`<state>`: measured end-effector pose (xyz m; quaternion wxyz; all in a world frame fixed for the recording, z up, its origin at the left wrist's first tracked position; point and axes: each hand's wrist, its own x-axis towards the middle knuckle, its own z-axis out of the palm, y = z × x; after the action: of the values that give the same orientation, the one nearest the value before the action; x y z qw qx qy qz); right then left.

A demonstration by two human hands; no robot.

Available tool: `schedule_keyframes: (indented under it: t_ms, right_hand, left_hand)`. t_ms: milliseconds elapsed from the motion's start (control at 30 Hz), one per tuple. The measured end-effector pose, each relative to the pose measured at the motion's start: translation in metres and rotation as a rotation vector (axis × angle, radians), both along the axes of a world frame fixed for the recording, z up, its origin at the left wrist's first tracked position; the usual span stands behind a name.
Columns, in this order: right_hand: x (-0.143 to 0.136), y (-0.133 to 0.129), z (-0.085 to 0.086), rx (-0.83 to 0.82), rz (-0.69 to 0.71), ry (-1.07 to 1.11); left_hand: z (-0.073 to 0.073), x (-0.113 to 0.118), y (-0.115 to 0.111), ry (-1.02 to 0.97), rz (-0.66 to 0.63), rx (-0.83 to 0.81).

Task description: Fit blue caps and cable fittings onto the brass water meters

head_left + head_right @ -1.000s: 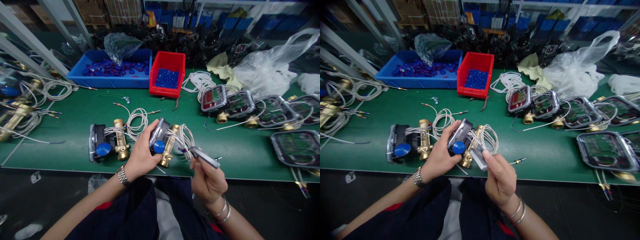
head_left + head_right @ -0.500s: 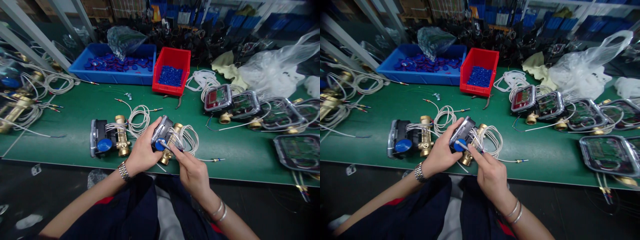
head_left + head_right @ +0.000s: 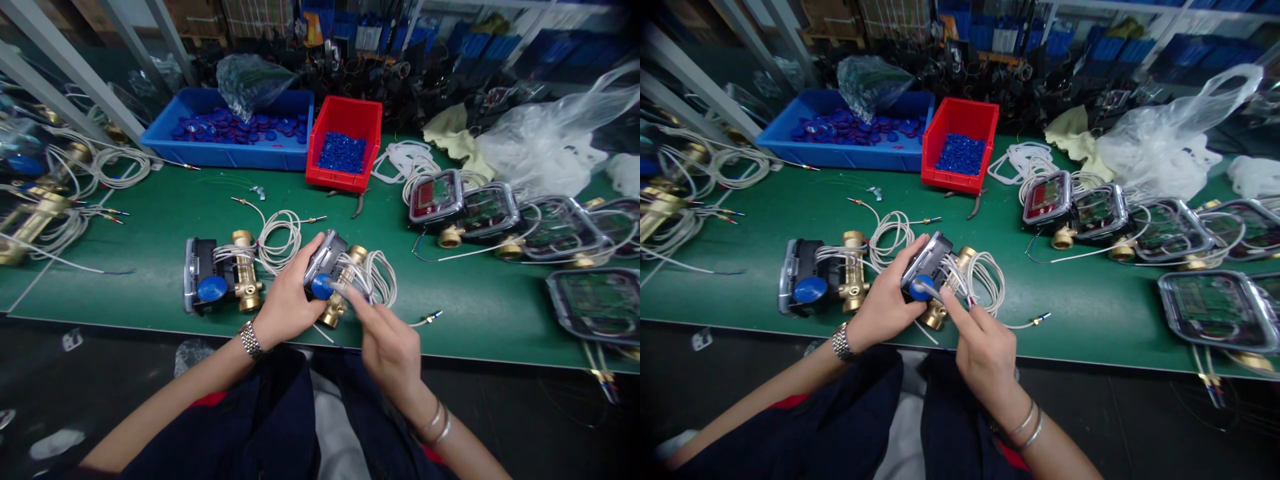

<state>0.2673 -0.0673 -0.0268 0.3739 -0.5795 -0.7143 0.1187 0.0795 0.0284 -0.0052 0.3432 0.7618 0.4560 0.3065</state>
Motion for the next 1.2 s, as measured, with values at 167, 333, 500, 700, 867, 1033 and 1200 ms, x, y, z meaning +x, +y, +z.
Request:
schedule_keyframes:
  t_ms: [167,333,500,700,867,1033,1200]
  right_hand:
    - [0.001,-0.003,-0.003,0.141,-0.039,0.141]
    - [-0.007,-0.004,-0.004,0.075,0.033,0.023]
    - [-0.005,-0.004,-0.006,0.248,-0.117,0.188]
    - [-0.006,-0.002,-0.010,0.013,-0.005,0.044]
    - [-0.007,-0.004,-0.010,0.074,-0.046,-0.008]
    - [-0.010,-0.002,-0.006,-0.089,-0.049,-0.074]
    - [-0.004,0.004,0.006,-0.055,-0.097,0.126]
  left_hand:
    - [0.000,-0.001,0.000,-0.005,-0.006,-0.002]
    - [-0.001,-0.001,0.001,-0.010,-0.006,-0.002]
    - [-0.001,-0.001,0.001,-0.001,-0.001,-0.012]
    - [-0.001,-0.001,0.001,-0.010,-0.002,-0.008]
    - [-0.002,-0.001,0.001,-0.001,0.001,-0.007]
    - [-0.002,-0.002,0.001,-0.002,0.010,-0.016]
    - [-0.002,-0.001,-0.004,-0.007,0.042,-0.047]
